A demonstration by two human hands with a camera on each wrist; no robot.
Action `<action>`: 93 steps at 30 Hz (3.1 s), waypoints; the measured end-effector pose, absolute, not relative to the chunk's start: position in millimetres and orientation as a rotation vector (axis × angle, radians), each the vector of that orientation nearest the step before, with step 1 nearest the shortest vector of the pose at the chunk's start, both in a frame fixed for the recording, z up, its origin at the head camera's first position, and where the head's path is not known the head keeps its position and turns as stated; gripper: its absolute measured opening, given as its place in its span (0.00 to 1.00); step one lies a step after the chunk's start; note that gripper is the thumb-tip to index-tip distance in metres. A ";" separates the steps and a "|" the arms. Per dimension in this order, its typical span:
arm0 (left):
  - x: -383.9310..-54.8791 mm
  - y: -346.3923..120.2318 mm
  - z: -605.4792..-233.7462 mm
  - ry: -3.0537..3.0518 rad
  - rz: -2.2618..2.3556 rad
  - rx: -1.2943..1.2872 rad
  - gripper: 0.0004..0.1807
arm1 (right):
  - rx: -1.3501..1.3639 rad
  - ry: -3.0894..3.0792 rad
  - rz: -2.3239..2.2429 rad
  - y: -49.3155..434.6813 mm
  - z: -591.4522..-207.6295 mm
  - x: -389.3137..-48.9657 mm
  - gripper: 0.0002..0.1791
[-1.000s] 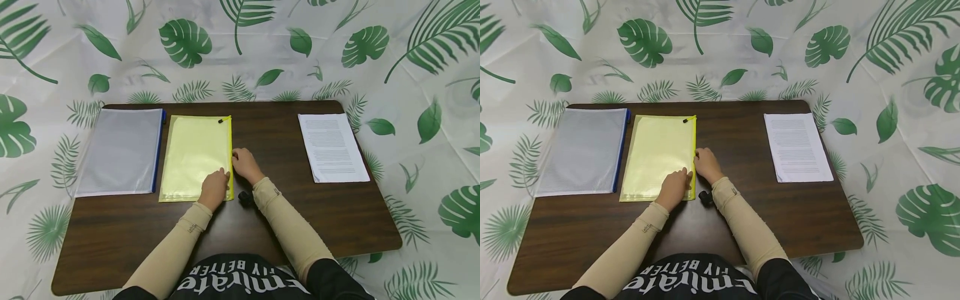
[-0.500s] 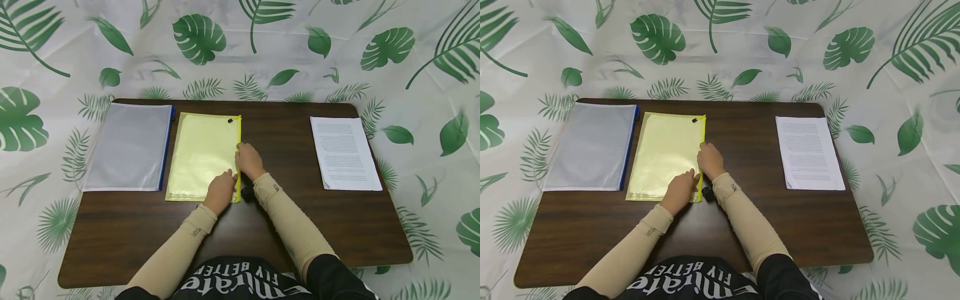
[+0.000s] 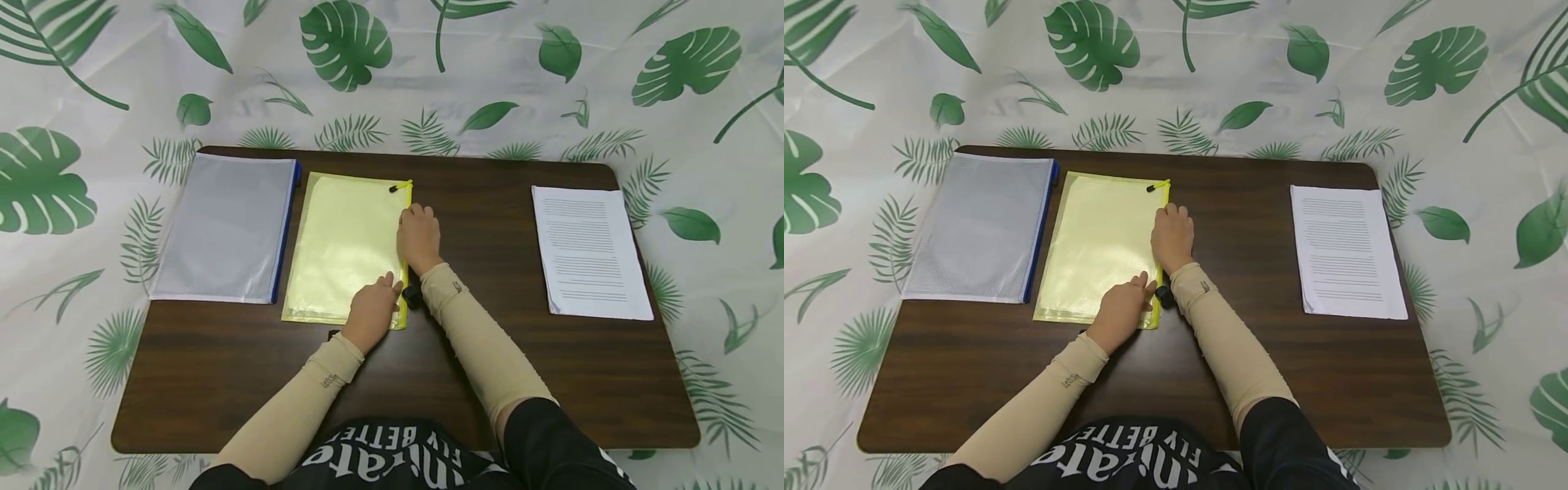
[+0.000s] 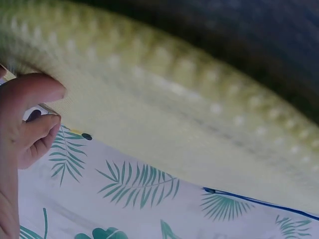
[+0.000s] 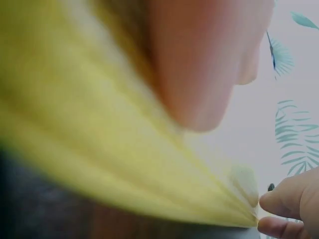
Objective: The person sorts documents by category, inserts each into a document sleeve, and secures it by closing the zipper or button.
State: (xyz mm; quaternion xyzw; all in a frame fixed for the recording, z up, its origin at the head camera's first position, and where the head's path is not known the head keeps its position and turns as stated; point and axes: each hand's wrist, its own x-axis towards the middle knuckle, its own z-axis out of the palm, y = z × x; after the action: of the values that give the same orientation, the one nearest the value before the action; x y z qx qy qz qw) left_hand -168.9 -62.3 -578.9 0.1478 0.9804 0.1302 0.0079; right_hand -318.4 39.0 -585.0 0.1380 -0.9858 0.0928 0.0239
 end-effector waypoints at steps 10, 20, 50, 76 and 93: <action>-168.9 -61.2 -575.6 3.047 0.318 0.491 0.27 | 0.418 -3.082 0.459 40.1 -576.9 -326.4 0.10; -164.7 -60.1 -572.1 3.002 0.321 0.512 0.26 | 0.445 -3.113 0.415 41.6 -576.2 -339.2 0.12; -160.0 -57.4 -576.3 3.109 0.262 0.547 0.23 | 0.461 -3.221 0.566 44.4 -580.8 -361.4 0.19; -161.7 -51.5 -576.5 3.064 0.284 0.526 0.24 | -0.205 -2.282 2.620 83.9 -576.2 -372.8 0.15; -186.0 -76.9 -543.8 2.971 0.699 0.526 0.13 | -0.157 -2.364 2.708 80.4 -584.3 -366.0 0.16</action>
State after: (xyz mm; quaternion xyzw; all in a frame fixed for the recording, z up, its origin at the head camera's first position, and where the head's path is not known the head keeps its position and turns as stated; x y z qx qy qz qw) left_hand -186.0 -76.9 -543.8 0.1697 0.9591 0.2257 0.0224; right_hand -366.0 80.4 -584.3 -0.0424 -0.6400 0.7332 -0.2260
